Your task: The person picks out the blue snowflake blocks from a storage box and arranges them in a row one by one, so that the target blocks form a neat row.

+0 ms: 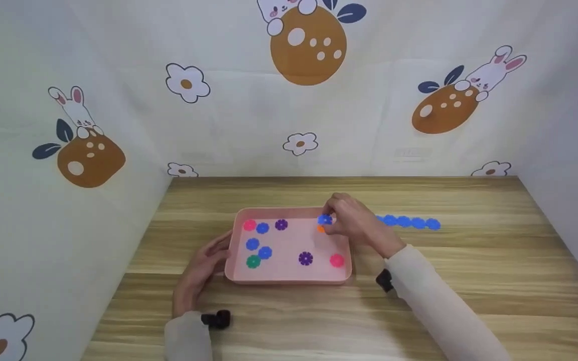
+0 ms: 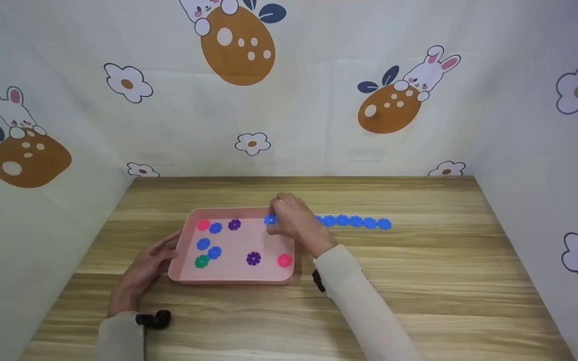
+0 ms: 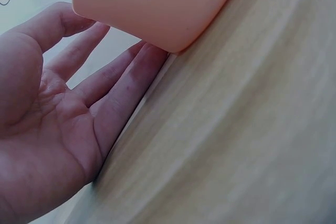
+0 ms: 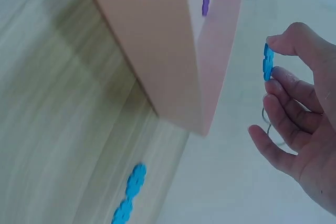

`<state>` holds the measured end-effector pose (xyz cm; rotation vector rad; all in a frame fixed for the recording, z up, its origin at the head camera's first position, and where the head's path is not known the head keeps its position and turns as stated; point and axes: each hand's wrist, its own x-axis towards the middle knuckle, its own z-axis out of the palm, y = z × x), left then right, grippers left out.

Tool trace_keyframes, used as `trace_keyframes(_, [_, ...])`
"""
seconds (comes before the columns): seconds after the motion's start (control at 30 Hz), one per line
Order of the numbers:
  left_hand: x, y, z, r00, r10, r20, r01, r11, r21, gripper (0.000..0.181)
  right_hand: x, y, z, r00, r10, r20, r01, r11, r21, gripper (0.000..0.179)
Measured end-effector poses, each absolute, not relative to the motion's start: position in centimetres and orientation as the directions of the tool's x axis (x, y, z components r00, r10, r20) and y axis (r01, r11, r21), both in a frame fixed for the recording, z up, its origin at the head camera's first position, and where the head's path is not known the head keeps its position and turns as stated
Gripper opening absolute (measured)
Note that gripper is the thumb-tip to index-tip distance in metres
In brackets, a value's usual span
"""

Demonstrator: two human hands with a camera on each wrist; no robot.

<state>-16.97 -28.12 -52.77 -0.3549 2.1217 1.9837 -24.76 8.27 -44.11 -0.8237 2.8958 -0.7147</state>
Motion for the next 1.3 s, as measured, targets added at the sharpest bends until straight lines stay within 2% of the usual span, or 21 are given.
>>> trace_keyframes(0.23, [-17.1,-28.1,-52.8,-0.948,-0.015,-0.317,-0.317,0.053,0.947,0.051,-25.2,12.2,-44.3,-0.902,-0.43,0.032,-0.397,0.8,-0.45,0.035])
trace_keyframes(0.9, [-17.1,-28.1,-52.9,-0.955,-0.008,-0.296,-0.296,0.052,0.954,0.053,-25.4,25.5,-46.3,-0.929,-0.355,0.106,-0.366,0.834,-0.412,0.028])
trace_keyframes(1.3, [-17.0,-28.2,-52.8,-0.947,-0.003,-0.321,-0.321,0.047,0.946,0.051,-25.7,31.1,-47.8,-0.969,-0.245,-0.022,-0.214,0.883,-0.418,0.035])
